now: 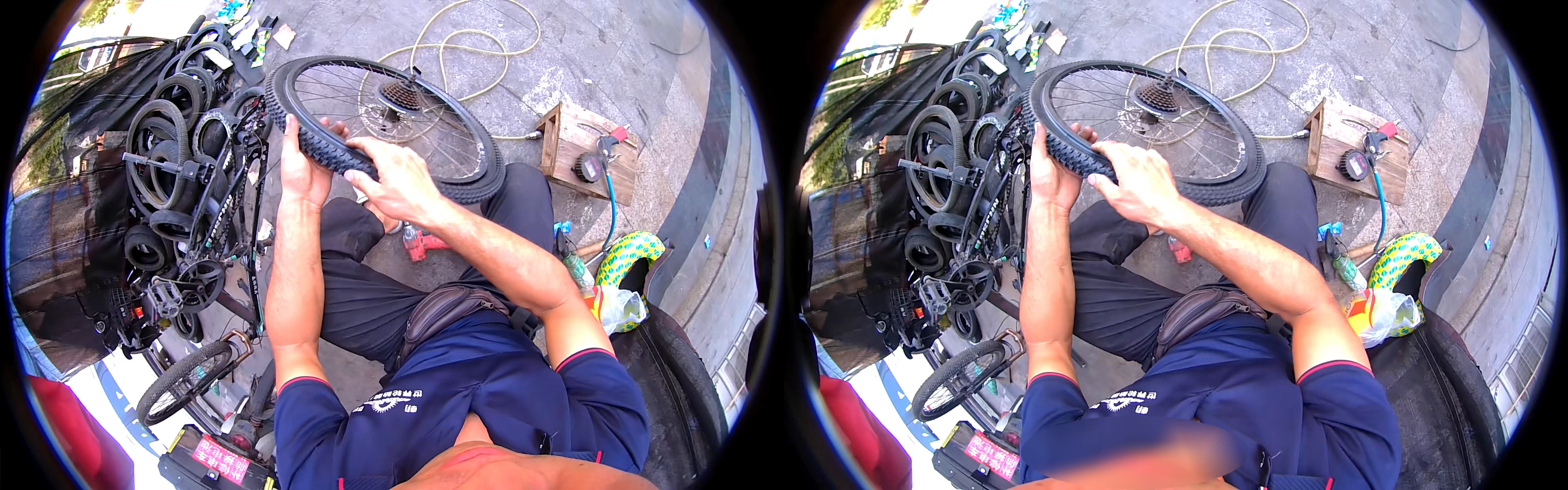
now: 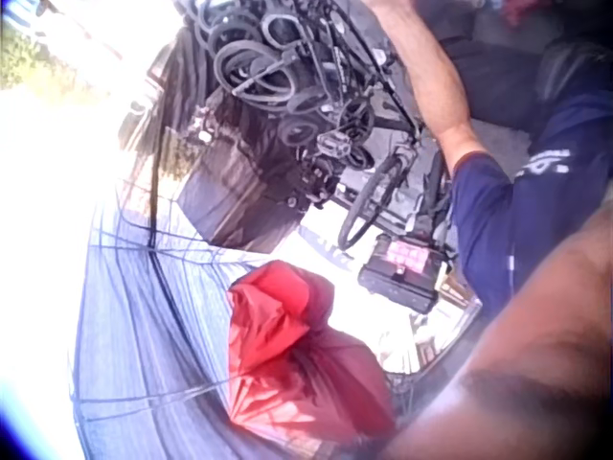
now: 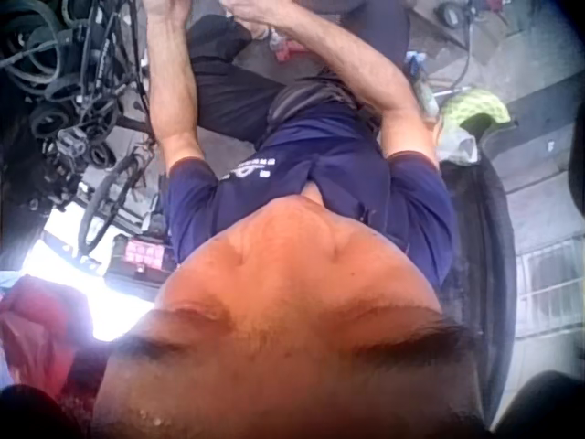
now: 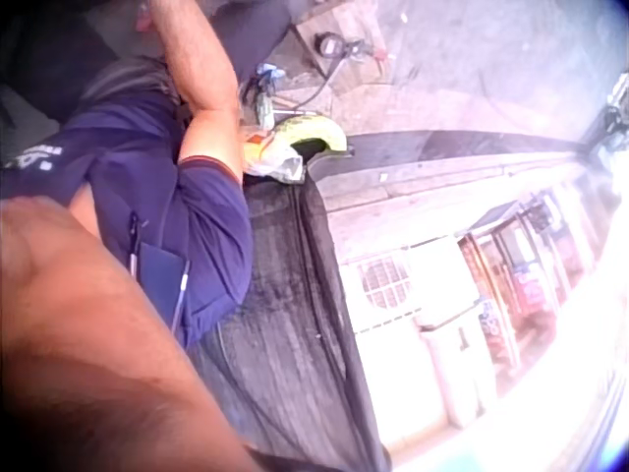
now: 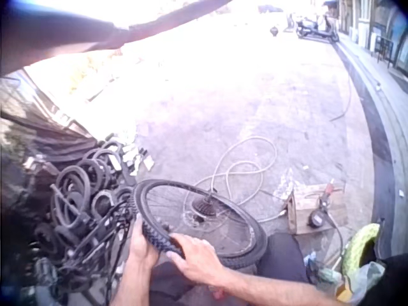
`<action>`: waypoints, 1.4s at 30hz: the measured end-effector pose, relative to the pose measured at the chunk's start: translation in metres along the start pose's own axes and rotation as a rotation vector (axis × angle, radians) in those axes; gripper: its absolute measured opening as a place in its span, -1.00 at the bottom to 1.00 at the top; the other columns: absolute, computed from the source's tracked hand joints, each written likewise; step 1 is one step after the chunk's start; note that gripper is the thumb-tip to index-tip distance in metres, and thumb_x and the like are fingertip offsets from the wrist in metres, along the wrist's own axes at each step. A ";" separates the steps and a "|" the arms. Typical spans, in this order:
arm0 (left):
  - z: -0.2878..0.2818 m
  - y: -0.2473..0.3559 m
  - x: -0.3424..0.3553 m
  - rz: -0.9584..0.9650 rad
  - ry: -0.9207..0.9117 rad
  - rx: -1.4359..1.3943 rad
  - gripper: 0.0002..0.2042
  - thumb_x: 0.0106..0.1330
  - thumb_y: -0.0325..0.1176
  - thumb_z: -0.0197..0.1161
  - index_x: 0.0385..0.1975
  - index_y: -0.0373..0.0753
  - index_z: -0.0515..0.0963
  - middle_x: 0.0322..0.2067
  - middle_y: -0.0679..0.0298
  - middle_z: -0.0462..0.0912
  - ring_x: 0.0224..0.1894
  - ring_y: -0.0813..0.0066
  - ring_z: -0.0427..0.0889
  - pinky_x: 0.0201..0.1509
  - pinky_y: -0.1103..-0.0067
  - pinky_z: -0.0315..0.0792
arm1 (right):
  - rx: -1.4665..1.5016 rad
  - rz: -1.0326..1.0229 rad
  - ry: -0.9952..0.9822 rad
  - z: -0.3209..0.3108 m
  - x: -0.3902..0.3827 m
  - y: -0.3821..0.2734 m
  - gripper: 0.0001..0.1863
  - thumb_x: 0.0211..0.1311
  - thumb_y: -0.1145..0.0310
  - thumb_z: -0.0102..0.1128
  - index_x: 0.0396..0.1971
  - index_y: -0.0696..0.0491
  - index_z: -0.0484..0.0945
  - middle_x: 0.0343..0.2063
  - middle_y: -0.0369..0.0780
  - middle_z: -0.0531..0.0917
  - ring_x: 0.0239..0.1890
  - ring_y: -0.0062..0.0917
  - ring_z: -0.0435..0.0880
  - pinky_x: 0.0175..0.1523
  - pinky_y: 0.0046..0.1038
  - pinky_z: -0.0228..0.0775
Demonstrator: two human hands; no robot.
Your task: The person fits a tire onto a bicycle wheel rim by hand and then inflates it using an air hose and a pressure gauge.
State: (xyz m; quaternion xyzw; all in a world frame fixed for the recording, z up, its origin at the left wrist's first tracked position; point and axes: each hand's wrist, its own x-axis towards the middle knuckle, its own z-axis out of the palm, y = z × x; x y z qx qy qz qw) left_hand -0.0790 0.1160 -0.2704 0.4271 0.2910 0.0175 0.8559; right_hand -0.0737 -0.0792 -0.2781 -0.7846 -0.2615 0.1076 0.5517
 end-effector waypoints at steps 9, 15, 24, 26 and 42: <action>0.003 0.005 -0.013 0.083 -0.115 0.250 -0.62 0.32 -0.36 0.27 0.07 -0.42 0.52 -0.34 0.16 0.67 -0.37 0.34 0.71 -0.24 0.47 0.65 | 0.253 -0.102 -0.016 0.015 -0.031 0.022 -0.32 0.28 0.21 0.38 0.34 0.10 0.39 0.17 0.00 0.56 0.24 -0.11 0.57 0.32 -0.19 0.42; 0.049 0.014 -0.067 0.193 -0.234 0.658 -0.62 0.22 -0.42 0.38 -0.01 -0.49 0.60 -0.39 0.17 0.70 -0.43 0.48 0.69 -0.30 0.56 0.61 | 0.387 0.055 0.340 -0.059 0.002 0.055 -0.44 0.34 0.25 0.35 0.25 0.16 0.48 0.00 -0.07 0.68 0.00 -0.41 0.71 0.15 -0.34 0.58; 0.027 0.000 -0.050 0.068 -0.359 0.708 -0.62 0.16 -0.48 0.24 -0.01 -0.48 0.61 -0.29 0.07 0.75 -0.33 0.39 0.74 -0.14 0.49 0.65 | 0.964 0.310 0.040 -0.049 0.042 0.018 -0.56 0.41 0.11 0.35 -0.01 0.20 0.60 -0.28 -0.20 0.72 -0.33 -0.59 0.71 -0.21 -0.46 0.60; 0.024 -0.001 -0.050 0.058 -0.353 0.722 -0.62 0.17 -0.46 0.27 0.01 -0.46 0.60 -0.27 0.08 0.75 -0.31 0.39 0.74 -0.13 0.47 0.65 | 0.994 0.288 0.091 -0.043 0.036 0.027 -0.65 0.44 0.20 0.32 -0.07 0.21 0.60 -0.36 -0.21 0.71 -0.39 -0.57 0.71 -0.26 -0.47 0.61; 0.028 0.002 -0.015 0.810 0.012 1.133 -0.65 0.38 -0.12 0.44 -0.24 -0.36 0.68 -0.58 0.26 0.70 -0.53 0.65 0.58 -0.45 0.56 0.44 | 0.955 0.196 0.002 -0.030 0.048 0.040 -0.65 0.49 0.35 0.23 0.08 0.28 0.49 -0.17 -0.09 0.73 -0.20 -0.43 0.79 -0.10 -0.40 0.71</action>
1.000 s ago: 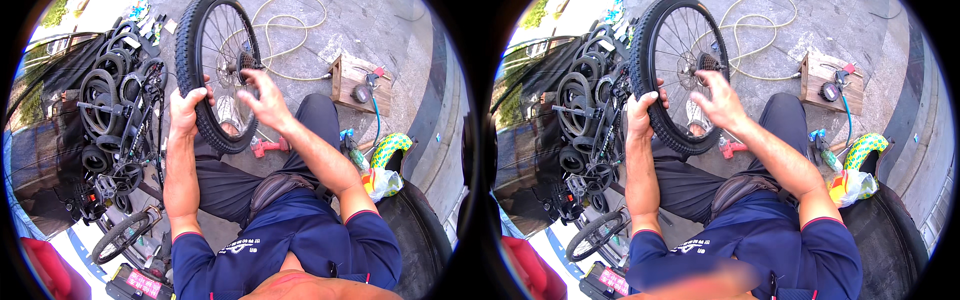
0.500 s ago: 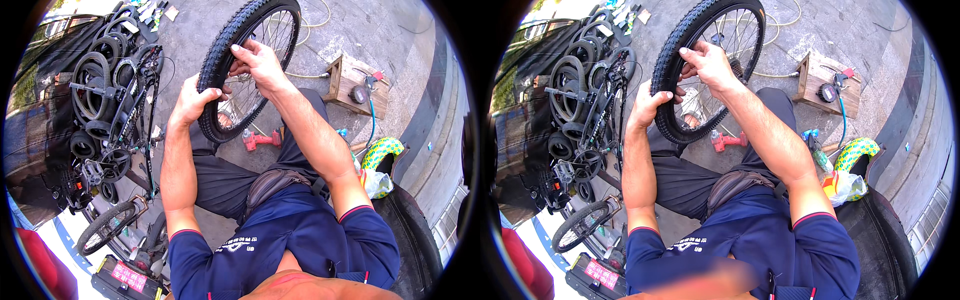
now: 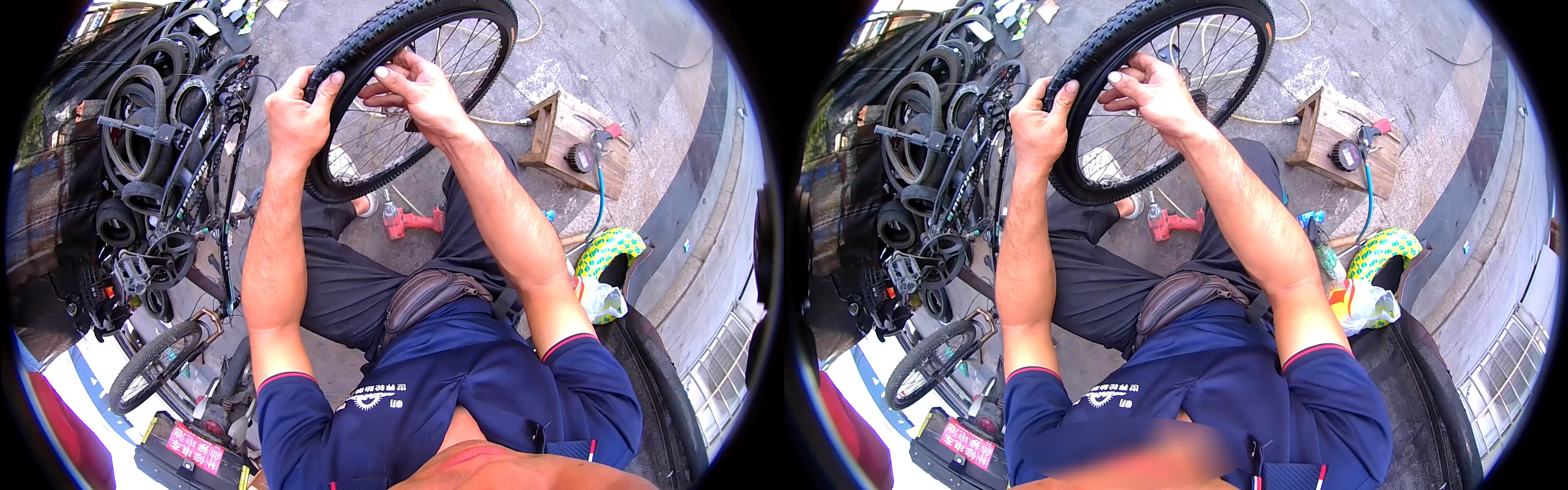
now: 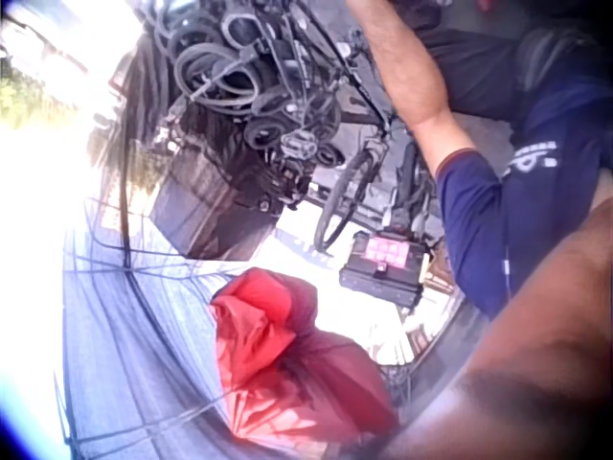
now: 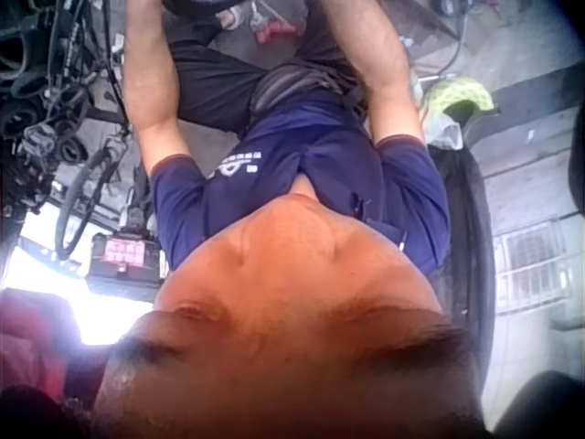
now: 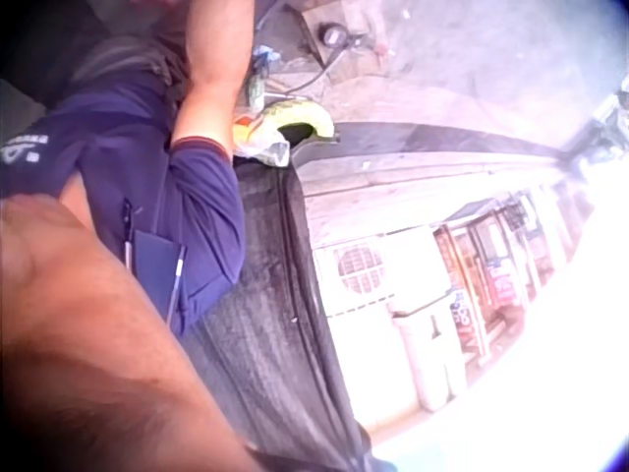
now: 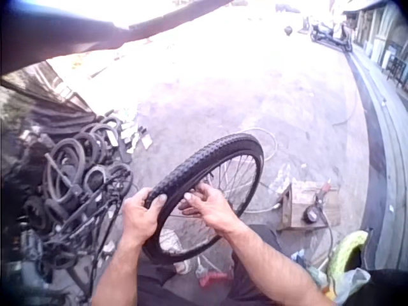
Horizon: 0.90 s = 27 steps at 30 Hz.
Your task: The person fits a tire onto a bicycle wheel rim by hand and then inflates it using an air hose and a pressure gauge.
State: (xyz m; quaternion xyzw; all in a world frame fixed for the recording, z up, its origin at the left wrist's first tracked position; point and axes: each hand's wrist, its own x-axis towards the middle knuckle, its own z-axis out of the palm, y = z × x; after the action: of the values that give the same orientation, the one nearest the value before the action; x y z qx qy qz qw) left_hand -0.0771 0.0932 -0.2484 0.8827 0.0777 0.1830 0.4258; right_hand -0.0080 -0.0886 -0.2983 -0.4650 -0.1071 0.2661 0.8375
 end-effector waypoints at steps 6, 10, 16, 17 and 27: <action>-0.001 -0.002 0.007 -0.049 -0.099 -0.208 -0.67 0.42 -0.16 0.42 -0.16 -0.38 0.70 -0.48 0.39 0.72 -0.45 0.75 0.54 -0.41 0.67 0.42 | -0.184 -0.042 -0.004 -0.007 0.008 0.004 -0.59 0.55 0.28 0.17 0.22 0.19 0.42 -0.06 -0.14 0.70 -0.08 -0.36 0.81 0.00 -0.38 0.69; -0.003 0.015 0.005 0.168 -0.016 0.148 -0.62 0.42 -0.09 0.39 -0.05 -0.32 0.70 -0.43 0.13 0.78 -0.39 0.45 0.75 -0.31 0.52 0.56 | -0.111 -0.026 -0.010 -0.005 0.028 0.006 -0.65 0.50 0.37 0.18 0.17 0.18 0.44 -0.05 -0.13 0.70 -0.09 -0.40 0.76 0.01 -0.34 0.65; 0.003 -0.003 0.005 0.234 -0.014 0.277 -0.57 0.46 -0.05 0.32 0.10 -0.27 0.63 -0.32 0.00 0.78 -0.26 0.06 0.81 -0.20 0.35 0.61 | -0.143 0.065 -0.127 -0.011 0.027 0.009 -0.60 0.56 0.34 0.12 0.28 0.13 0.39 0.04 -0.19 0.66 -0.05 -0.49 0.70 0.05 -0.38 0.62; 0.001 -0.005 0.005 0.210 -0.019 0.296 -0.56 0.46 -0.05 0.31 0.13 -0.26 0.61 -0.32 0.00 0.78 -0.25 0.04 0.81 -0.19 0.34 0.61 | -0.108 0.023 -0.130 -0.006 0.030 0.019 -0.60 0.56 0.36 0.13 0.28 0.14 0.39 0.04 -0.19 0.66 -0.04 -0.48 0.69 0.06 -0.38 0.62; 0.008 -0.018 0.000 0.310 -0.028 0.485 -0.33 0.33 -0.07 0.44 0.32 -0.36 0.42 -0.02 -0.15 0.69 0.02 -0.05 0.73 0.04 0.24 0.59 | -0.176 -0.079 -0.069 -0.007 0.031 0.028 -0.64 0.50 0.39 0.22 0.15 0.24 0.44 -0.03 -0.09 0.71 -0.05 -0.36 0.79 0.10 -0.32 0.68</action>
State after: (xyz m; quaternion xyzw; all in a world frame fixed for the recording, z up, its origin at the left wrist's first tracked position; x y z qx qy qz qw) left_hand -0.0738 0.0987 -0.2665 0.9626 -0.0224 0.2096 0.1704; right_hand 0.0114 -0.0649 -0.3279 -0.5228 -0.1771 0.2382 0.7991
